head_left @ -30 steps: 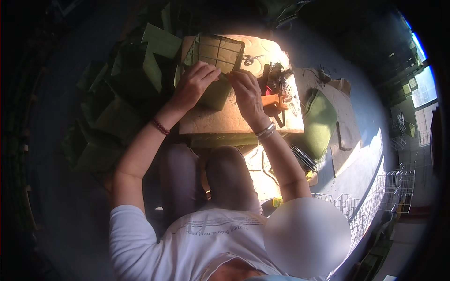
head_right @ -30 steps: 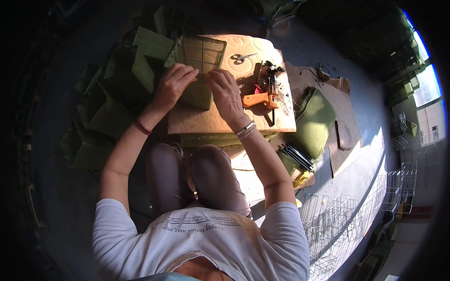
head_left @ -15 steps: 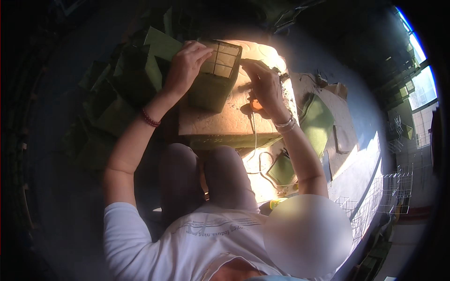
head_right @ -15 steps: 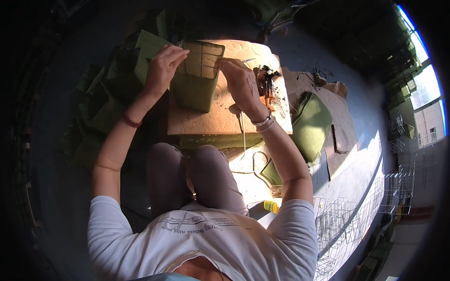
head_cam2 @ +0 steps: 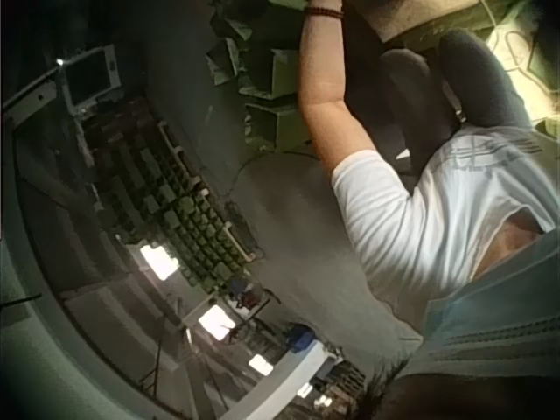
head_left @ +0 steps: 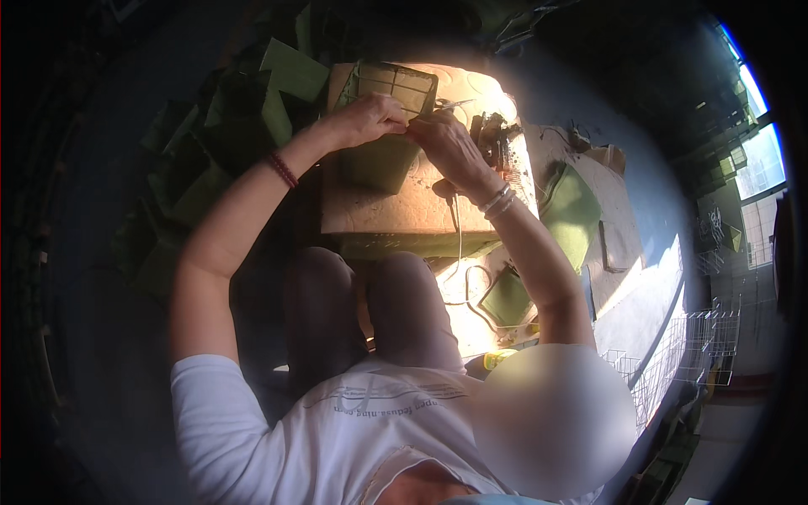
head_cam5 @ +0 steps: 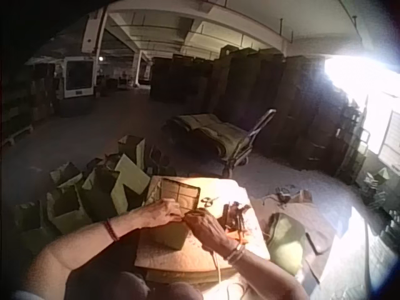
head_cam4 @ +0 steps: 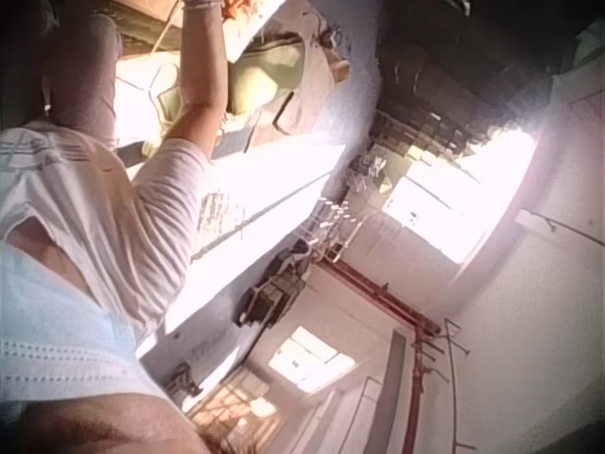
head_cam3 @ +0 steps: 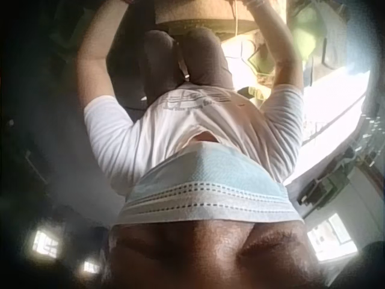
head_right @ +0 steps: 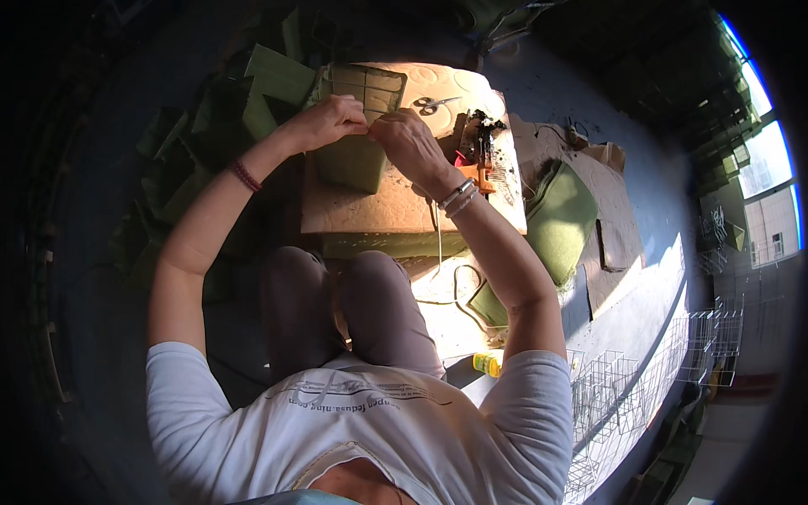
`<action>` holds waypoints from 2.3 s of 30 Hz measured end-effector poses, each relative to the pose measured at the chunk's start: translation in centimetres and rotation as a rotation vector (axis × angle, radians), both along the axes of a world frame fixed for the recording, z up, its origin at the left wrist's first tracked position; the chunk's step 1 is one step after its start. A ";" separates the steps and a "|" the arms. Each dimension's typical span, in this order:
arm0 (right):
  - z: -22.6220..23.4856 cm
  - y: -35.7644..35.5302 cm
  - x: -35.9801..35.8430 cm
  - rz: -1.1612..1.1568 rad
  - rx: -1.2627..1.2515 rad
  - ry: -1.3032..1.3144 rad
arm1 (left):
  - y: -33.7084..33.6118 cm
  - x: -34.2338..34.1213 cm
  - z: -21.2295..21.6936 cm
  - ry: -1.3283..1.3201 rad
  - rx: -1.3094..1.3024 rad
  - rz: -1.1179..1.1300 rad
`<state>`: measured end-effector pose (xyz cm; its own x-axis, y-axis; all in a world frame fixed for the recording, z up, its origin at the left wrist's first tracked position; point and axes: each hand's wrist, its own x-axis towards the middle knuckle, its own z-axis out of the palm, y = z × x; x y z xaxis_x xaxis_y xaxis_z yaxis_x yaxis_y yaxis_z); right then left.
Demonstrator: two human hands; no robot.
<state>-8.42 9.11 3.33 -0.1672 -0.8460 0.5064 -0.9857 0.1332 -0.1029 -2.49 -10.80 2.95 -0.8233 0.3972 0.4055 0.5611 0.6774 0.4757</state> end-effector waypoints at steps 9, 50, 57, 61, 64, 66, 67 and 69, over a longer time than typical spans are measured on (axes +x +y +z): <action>-0.3 0.1 2.8 -0.077 -0.184 -0.148 | 1.0 4.4 -1.7 0.486 0.147 0.381; 1.5 0.1 -0.8 0.133 0.065 0.066 | 0.7 -0.1 -2.4 0.179 0.027 0.034; 1.9 1.7 1.1 0.047 -0.028 -0.184 | -1.2 2.6 -1.8 0.251 0.102 0.105; 0.4 0.8 1.4 0.048 -0.046 -0.016 | -1.5 2.4 -2.1 0.325 0.097 0.150; -0.4 -0.7 1.7 0.053 -0.061 0.051 | -2.2 1.3 -2.2 0.256 0.066 0.107; -1.3 -1.0 2.0 -0.009 -0.099 0.177 | -2.3 0.5 -1.9 0.202 0.053 0.076; -1.5 -1.3 1.8 -0.029 -0.106 0.131 | -2.4 0.0 -1.7 0.139 0.035 0.062; -0.8 -1.6 1.7 -0.030 -0.098 0.097 | -2.3 -0.4 -1.1 0.011 0.022 0.047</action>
<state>-6.75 7.49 2.53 -0.1383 -0.7870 0.6013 -0.9874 0.1570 -0.0216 -2.87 -13.14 1.84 -0.8362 0.3493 0.4229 0.5344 0.6924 0.4848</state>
